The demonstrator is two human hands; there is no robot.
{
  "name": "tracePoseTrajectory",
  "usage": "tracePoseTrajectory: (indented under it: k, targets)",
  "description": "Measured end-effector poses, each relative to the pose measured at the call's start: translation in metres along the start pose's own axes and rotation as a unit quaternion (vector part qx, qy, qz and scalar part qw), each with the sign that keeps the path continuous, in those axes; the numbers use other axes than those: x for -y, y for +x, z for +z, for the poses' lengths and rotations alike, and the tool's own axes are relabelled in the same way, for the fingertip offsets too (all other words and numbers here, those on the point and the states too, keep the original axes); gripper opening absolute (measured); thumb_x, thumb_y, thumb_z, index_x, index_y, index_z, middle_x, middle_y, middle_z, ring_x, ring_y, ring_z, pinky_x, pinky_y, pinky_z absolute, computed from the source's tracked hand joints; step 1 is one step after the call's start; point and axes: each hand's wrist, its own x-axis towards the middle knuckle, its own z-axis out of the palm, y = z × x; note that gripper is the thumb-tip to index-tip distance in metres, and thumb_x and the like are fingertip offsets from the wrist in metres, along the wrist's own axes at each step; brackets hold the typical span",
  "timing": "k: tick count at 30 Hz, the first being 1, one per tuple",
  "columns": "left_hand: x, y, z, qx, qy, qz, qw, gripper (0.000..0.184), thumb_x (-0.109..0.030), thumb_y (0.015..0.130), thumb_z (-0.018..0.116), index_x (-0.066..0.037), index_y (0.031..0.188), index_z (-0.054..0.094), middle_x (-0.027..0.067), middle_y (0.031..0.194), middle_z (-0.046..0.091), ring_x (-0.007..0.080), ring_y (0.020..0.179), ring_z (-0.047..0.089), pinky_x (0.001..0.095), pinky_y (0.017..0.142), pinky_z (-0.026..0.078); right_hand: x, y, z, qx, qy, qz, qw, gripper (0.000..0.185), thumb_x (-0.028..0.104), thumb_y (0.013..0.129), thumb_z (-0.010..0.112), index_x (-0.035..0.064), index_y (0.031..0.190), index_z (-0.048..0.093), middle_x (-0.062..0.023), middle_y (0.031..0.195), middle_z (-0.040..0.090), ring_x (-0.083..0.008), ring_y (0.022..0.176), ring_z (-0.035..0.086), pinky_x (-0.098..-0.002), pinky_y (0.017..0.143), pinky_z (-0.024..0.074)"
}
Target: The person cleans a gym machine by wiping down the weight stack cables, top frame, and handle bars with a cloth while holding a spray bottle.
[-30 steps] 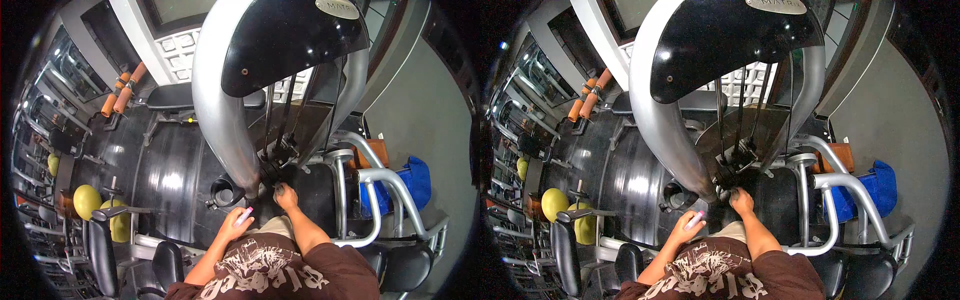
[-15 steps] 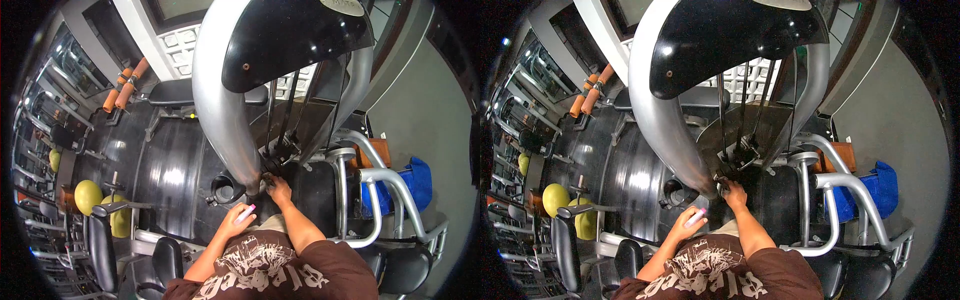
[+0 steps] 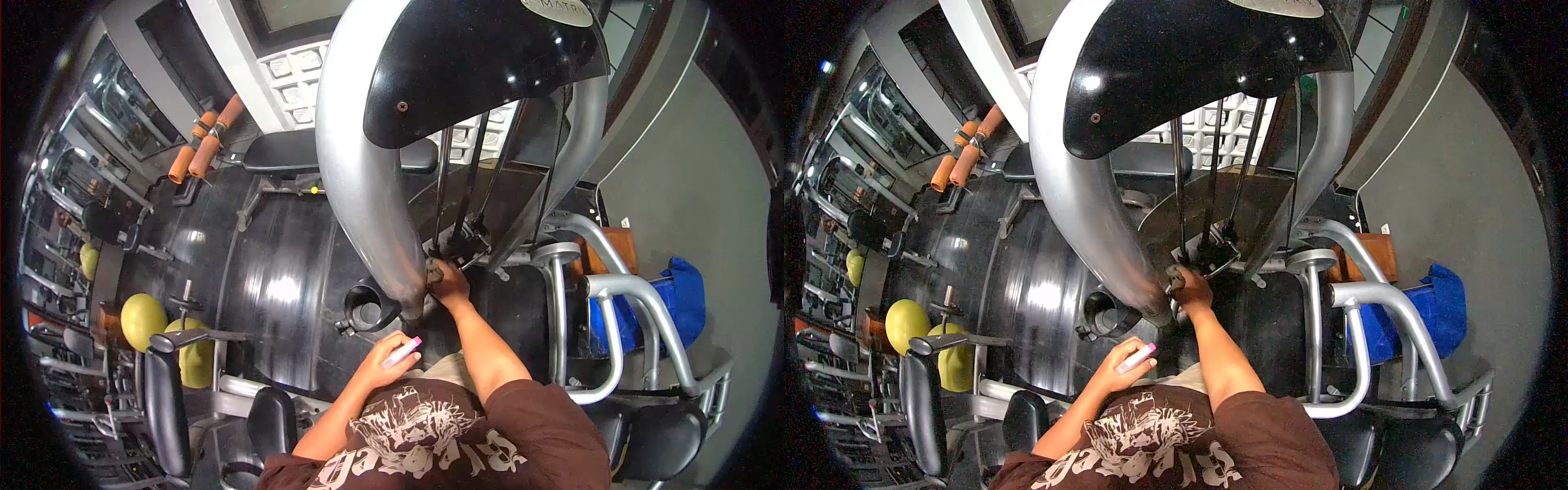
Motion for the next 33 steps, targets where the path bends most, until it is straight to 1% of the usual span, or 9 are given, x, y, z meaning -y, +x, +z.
tracePoseTrajectory:
  k: [7, 8, 11, 14, 20, 24, 30, 32, 33]
  targets:
    - [0.005, -0.016, -0.012, -0.016, -0.031, -0.046, 0.998, 0.018, -0.015, 0.088, 0.077, -0.003, 0.095, 0.065, 0.005, 0.086, 0.06, 0.0138, 0.077, 0.057, 0.0291, 0.07, 0.046, -0.061, -0.04, 0.029, -0.031, -0.05, -0.068, 0.996, 0.045, 0.032, 0.087, 0.067, 0.0278, 0.132, 0.061, -0.0086, 0.13, 0.064, -0.035, 0.121, 0.059, -0.0462, 0.1, 0.0512]
    - [0.007, -0.017, -0.014, -0.022, -0.033, -0.05, 0.998, 0.018, -0.015, 0.088, 0.077, -0.004, 0.095, 0.065, 0.0047, 0.086, 0.06, 0.0135, 0.077, 0.057, 0.029, 0.071, 0.046, -0.066, -0.049, 0.026, -0.018, -0.014, -0.047, 0.999, 0.043, 0.022, 0.085, 0.07, 0.0194, 0.128, 0.065, -0.0078, 0.126, 0.068, -0.0351, 0.119, 0.062, -0.0438, 0.103, 0.0498]
    - [0.01, -0.015, -0.021, -0.023, -0.028, -0.059, 0.998, 0.018, -0.015, 0.088, 0.077, -0.004, 0.094, 0.065, 0.0044, 0.085, 0.06, 0.0133, 0.077, 0.057, 0.0289, 0.071, 0.046, -0.061, -0.073, 0.009, 0.024, -0.032, 0.033, 0.999, 0.039, 0.022, 0.084, 0.071, 0.0164, 0.123, 0.068, -0.0088, 0.125, 0.068, -0.0342, 0.117, 0.063, -0.0435, 0.099, 0.0517]
    - [0.012, -0.011, -0.02, -0.024, -0.027, -0.044, 0.998, 0.018, -0.015, 0.088, 0.077, -0.004, 0.094, 0.065, 0.0043, 0.083, 0.06, 0.0133, 0.077, 0.057, 0.0292, 0.071, 0.046, -0.067, -0.077, 0.012, -0.052, -0.014, 0.02, 0.998, 0.038, 0.019, 0.08, 0.072, 0.0205, 0.119, 0.07, -0.0104, 0.118, 0.069, -0.0355, 0.109, 0.065, -0.0469, 0.09, 0.0544]
    - [0.003, -0.011, -0.02, -0.006, -0.019, -0.012, 1.0, 0.017, -0.015, 0.089, 0.076, -0.003, 0.094, 0.065, 0.0041, 0.084, 0.059, 0.0127, 0.076, 0.057, 0.0283, 0.069, 0.046, -0.022, -0.023, 0.009, -0.115, 0.072, 0.0, 0.991, 0.042, 0.03, 0.085, 0.069, 0.0229, 0.126, 0.067, -0.0126, 0.126, 0.067, -0.0363, 0.119, 0.061, -0.046, 0.098, 0.0515]
    - [-0.001, -0.014, -0.017, 0.008, -0.033, -0.028, 0.999, 0.015, -0.011, 0.088, 0.076, -0.003, 0.092, 0.064, 0.003, 0.085, 0.058, 0.0112, 0.076, 0.055, 0.0266, 0.07, 0.044, 0.007, 0.008, 0.008, -0.013, -0.011, 0.112, 0.994, 0.04, 0.033, 0.09, 0.061, 0.0197, 0.127, 0.064, -0.0126, 0.125, 0.067, -0.0367, 0.117, 0.062, -0.0469, 0.097, 0.0515]
    - [0.003, -0.02, -0.016, 0.008, -0.016, -0.039, 0.999, 0.018, -0.015, 0.089, 0.076, -0.002, 0.095, 0.066, 0.0043, 0.087, 0.06, 0.0117, 0.077, 0.058, 0.0274, 0.07, 0.046, -0.034, -0.053, 0.011, -0.041, -0.02, 0.163, 0.986, 0.036, 0.037, 0.089, 0.063, 0.0182, 0.12, 0.061, -0.0161, 0.121, 0.067, -0.0409, 0.115, 0.063, -0.0541, 0.093, 0.0509]
    - [0.006, -0.02, -0.015, 0.01, -0.015, -0.039, 0.999, 0.018, -0.016, 0.089, 0.076, -0.002, 0.095, 0.066, 0.0045, 0.087, 0.06, 0.0124, 0.078, 0.058, 0.0276, 0.07, 0.046, -0.036, -0.081, -0.001, -0.015, -0.024, 0.25, 0.968, 0.035, 0.032, 0.089, 0.065, 0.0182, 0.121, 0.061, -0.02, 0.121, 0.067, -0.0435, 0.116, 0.062, -0.0537, 0.093, 0.0511]
    - [0.007, -0.019, -0.015, 0.013, -0.014, -0.039, 0.999, 0.019, -0.016, 0.089, 0.076, -0.002, 0.095, 0.066, 0.0047, 0.087, 0.06, 0.0128, 0.078, 0.058, 0.0277, 0.071, 0.046, -0.082, -0.086, 0.021, 0.03, -0.028, 0.288, 0.957, 0.052, 0.036, 0.083, 0.072, 0.0157, 0.129, 0.059, -0.0156, 0.128, 0.066, -0.0401, 0.115, 0.063, -0.0516, 0.095, 0.0509]
